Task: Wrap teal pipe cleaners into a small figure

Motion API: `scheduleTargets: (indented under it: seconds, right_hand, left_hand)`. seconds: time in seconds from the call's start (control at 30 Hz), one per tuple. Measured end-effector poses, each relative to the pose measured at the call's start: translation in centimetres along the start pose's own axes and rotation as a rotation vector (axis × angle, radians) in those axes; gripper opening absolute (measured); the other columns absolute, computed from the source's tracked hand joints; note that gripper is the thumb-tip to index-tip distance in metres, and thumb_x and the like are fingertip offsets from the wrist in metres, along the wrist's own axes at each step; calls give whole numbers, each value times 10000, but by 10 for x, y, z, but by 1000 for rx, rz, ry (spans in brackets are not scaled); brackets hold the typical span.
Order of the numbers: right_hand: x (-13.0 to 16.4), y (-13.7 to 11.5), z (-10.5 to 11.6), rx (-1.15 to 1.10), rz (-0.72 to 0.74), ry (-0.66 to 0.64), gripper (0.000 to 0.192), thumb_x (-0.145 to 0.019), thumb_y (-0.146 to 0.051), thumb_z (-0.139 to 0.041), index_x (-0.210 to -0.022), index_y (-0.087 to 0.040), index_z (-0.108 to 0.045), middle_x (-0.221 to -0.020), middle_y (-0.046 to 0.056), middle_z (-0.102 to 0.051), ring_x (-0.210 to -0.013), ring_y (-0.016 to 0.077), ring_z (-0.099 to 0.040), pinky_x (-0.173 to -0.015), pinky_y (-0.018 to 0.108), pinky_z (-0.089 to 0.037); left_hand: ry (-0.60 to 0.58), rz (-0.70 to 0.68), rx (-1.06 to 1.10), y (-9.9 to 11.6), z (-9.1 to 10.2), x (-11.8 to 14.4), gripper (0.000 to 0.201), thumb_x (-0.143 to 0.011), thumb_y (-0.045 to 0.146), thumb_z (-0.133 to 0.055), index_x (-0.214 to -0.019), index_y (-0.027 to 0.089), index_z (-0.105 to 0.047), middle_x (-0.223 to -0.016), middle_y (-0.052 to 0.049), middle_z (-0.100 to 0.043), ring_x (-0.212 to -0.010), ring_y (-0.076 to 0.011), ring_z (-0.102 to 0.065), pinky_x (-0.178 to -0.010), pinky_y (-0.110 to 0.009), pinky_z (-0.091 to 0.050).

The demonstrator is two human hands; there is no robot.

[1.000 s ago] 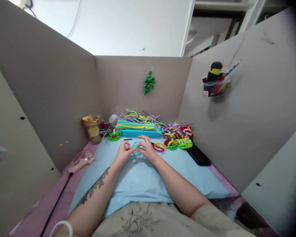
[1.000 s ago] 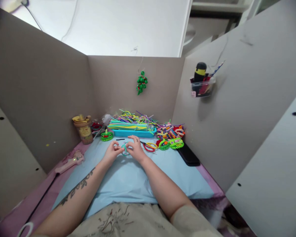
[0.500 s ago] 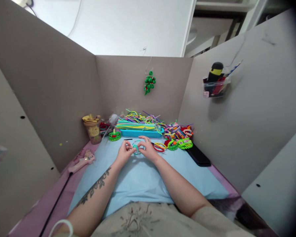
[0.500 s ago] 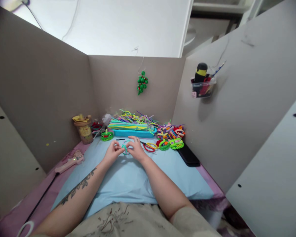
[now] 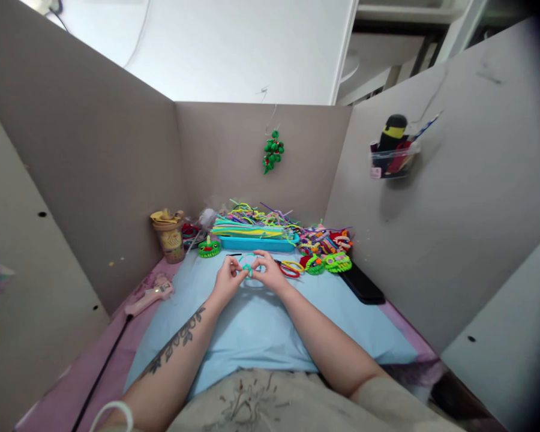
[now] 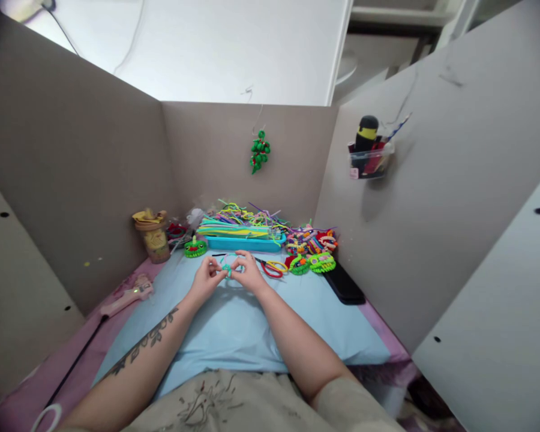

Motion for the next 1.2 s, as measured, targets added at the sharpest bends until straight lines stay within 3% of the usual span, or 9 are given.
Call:
scheduleTargets:
  seconds: [0.17,0.37,0.53,0.7,0.87,1.0,1.1,1.2]
  right_hand:
    - [1,8,-11,-198,-182,132,238,-621,-396,-703,-614,-185,-591,-1257,110,-466,-1221,253,-410,-990,413,-318]
    - [0,14,-19,-413,-249,149,263,-571,-388,-729,-548,-195,-552,-1093,91,-593,-1125,318,-497,-934,548,-335]
    - [1,7,-16,-337,-250,126,268,-594,-433,-710,-597,-187,-604,-1137,103,-578,-1217,297,-414,-1021,522,-236]
    - [0,9,-11,-309,-260,113,279,-617,-460,-693,-649,-188,-641,-1168,113,-559,-1215,283,-421,-1024,487,-249]
    - [-1,14,-12,-318,-256,93,285,-623,-462,-684,-597,-187,-612,-963,87,-632,-1184,283,-450,-1018,475,-255]
    - [-1,17,-14,-273,-252,132,270,-645,-452,-645,-679,-189,-594,-840,41,-615,-1013,252,-542,-931,424,-363]
    - [-1,15,-9,-97,-176,202,299,-639,-385,-657,-880,-215,-605,-994,42,-576,-1028,224,-507,-927,388,-362]
    - [-1,11,-4,48,-108,126,160,-678,-318,-637,-802,-217,-644,-1150,68,-515,-1165,229,-412,-999,382,-280]
  left_hand:
    - [33,-32,-69,12,-1,5,295,-662,324,-641,-784,207,-400,-651,56,-507,-482,-71,-350,-506,-202,-259]
    - [10,-39,-109,15,-3,7,261,-667,315,-636,-773,210,-422,-641,51,-512,-496,-86,-367,-519,-210,-260]
    - [20,-20,-42,2,-1,2,311,-670,311,-634,-803,212,-372,-645,60,-515,-471,-69,-350,-501,-196,-268]
    - [-31,-2,-24,-4,1,0,317,-679,285,-621,-831,214,-352,-669,63,-514,-466,-59,-363,-491,-188,-284]
    - [-65,-9,-47,1,1,2,307,-664,279,-629,-820,210,-374,-673,63,-516,-465,-58,-371,-492,-188,-282]
    - [-89,-15,-53,3,1,3,299,-668,265,-622,-826,214,-373,-674,66,-510,-462,-58,-373,-481,-186,-280]
    - [-104,-13,-43,2,1,3,289,-678,256,-609,-836,217,-370,-677,67,-507,-458,-58,-378,-472,-186,-284]
    - [-116,-11,-49,2,1,4,271,-677,243,-604,-839,216,-388,-675,62,-513,-465,-64,-395,-480,-191,-295]
Point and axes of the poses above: each hand's wrist, its own x-axis away from the middle knuckle, its own z-axis out of the back of the hand, y = z × x, the point moved 1 cm from there along -x, towards the middle knuckle
